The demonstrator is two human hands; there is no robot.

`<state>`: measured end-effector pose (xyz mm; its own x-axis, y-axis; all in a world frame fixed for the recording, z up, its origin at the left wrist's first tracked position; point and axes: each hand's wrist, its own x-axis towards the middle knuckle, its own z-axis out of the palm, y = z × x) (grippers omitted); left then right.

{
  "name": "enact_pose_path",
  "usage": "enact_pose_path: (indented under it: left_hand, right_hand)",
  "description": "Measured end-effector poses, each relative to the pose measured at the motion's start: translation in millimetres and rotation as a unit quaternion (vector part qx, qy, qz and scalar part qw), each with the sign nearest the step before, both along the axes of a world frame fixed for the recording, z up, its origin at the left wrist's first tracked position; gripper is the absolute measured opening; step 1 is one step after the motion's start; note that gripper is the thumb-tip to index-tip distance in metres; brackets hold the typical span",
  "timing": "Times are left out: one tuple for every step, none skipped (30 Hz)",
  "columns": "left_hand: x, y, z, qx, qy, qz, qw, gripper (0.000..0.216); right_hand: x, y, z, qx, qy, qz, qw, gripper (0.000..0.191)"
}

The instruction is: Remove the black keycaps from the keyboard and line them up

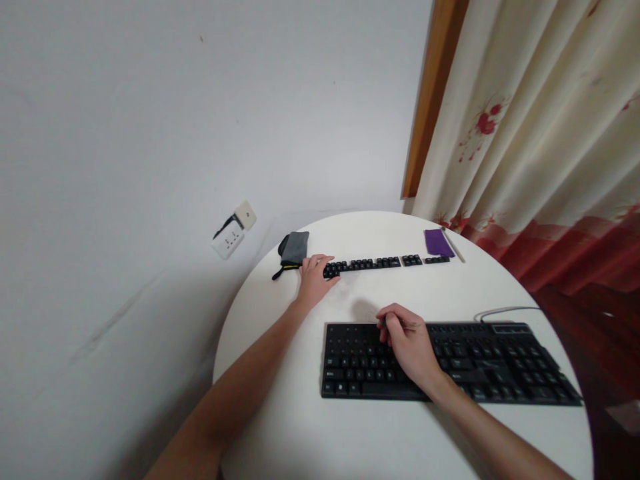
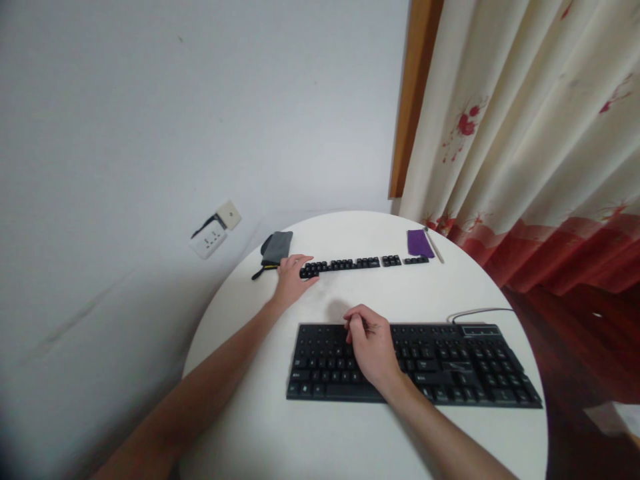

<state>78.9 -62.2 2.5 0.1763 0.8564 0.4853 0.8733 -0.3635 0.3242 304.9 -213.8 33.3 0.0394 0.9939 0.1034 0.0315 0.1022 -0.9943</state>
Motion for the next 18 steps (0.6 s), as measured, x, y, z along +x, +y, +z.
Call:
enact_pose_path:
  left_hand:
    - [-0.3,0.1,-0.2,0.001,-0.002,-0.002,1.000,0.054]
    - [-0.7,-0.1,-0.4,0.001,-0.003,-0.002,1.000,0.055]
    - [-1.4,-0.5,-0.6,0.001,-0.005,-0.003,1.000,0.055]
    - [-2.1,-1.2,-0.9,0.000,-0.005,-0.004,1.000,0.056]
    - [-3.0,-2.1,-1.1,-0.002,-0.005,-0.005,1.000,0.057]
    - [-3.9,-3.2,-1.3,-0.003,-0.005,-0.005,1.000,0.058]
    - [-4.7,-4.4,-1.4,-0.005,-0.004,-0.006,1.000,0.058]
    - [-5.5,-5.6,-1.6,-0.006,-0.004,-0.005,1.000,0.059]
    - [-6.0,-6.6,-1.6,-0.008,-0.004,-0.005,1.000,0.059]
    - [-6.4,-7.3,-1.6,-0.008,-0.004,-0.004,1.000,0.059]
    - [-6.5,-7.8,-1.6,-0.008,-0.004,-0.002,1.000,0.059]
    - [-6.4,-8.1,-1.5,-0.007,-0.004,0.000,1.000,0.059]
    - [-6.1,-8.1,-1.3,-0.006,-0.003,0.002,1.000,0.059]
    - [-5.7,-8.0,-1.1,-0.005,-0.002,0.003,1.000,0.059]
    - [-5.1,-7.9,-0.8,-0.003,-0.001,0.002,1.000,0.059]
    - [-4.5,-7.8,-0.5,-0.002,0.000,0.001,1.000,0.059]
    - [-3.8,-7.8,-0.2,-0.001,0.002,-0.001,1.000,0.059]
    - [-3.2,-7.8,0.2,0.001,0.003,-0.003,1.000,0.059]
  right_hand:
    - [0.6,0.3,0.1,0.000,-0.001,0.000,1.000,0.025]
    - [1.4,0.7,0.3,0.001,-0.002,-0.001,1.000,0.025]
    - [2.3,1.1,0.8,0.003,-0.002,-0.004,1.000,0.024]
    - [3.3,1.5,1.4,0.003,-0.001,-0.006,1.000,0.024]
    - [4.3,2.0,2.1,0.004,0.000,-0.009,1.000,0.024]
    - [5.2,2.5,2.8,0.004,0.002,-0.011,1.000,0.024]
    - [5.9,3.0,3.5,0.004,0.003,-0.013,1.000,0.024]
    - [6.4,3.3,4.1,0.004,0.004,-0.014,1.000,0.024]
    - [6.7,3.6,4.6,0.005,0.006,-0.014,1.000,0.023]
    - [6.8,3.8,5.0,0.007,0.009,-0.015,1.000,0.023]
    - [6.8,3.8,5.2,0.008,0.011,-0.016,1.000,0.023]
    - [6.7,3.8,5.3,0.008,0.012,-0.015,1.000,0.023]
    - [6.7,3.7,5.4,0.007,0.013,-0.016,1.000,0.023]
    - [6.9,3.6,5.7,0.005,0.013,-0.016,1.000,0.023]
    - [7.2,3.5,6.2,0.003,0.012,-0.016,1.000,0.022]
    - [7.8,3.5,7.0,0.000,0.010,-0.016,1.000,0.022]
    - [8.6,3.5,8.1,-0.004,0.007,-0.016,1.000,0.021]
    - [9.4,3.7,9.4,-0.008,0.004,-0.015,1.000,0.021]
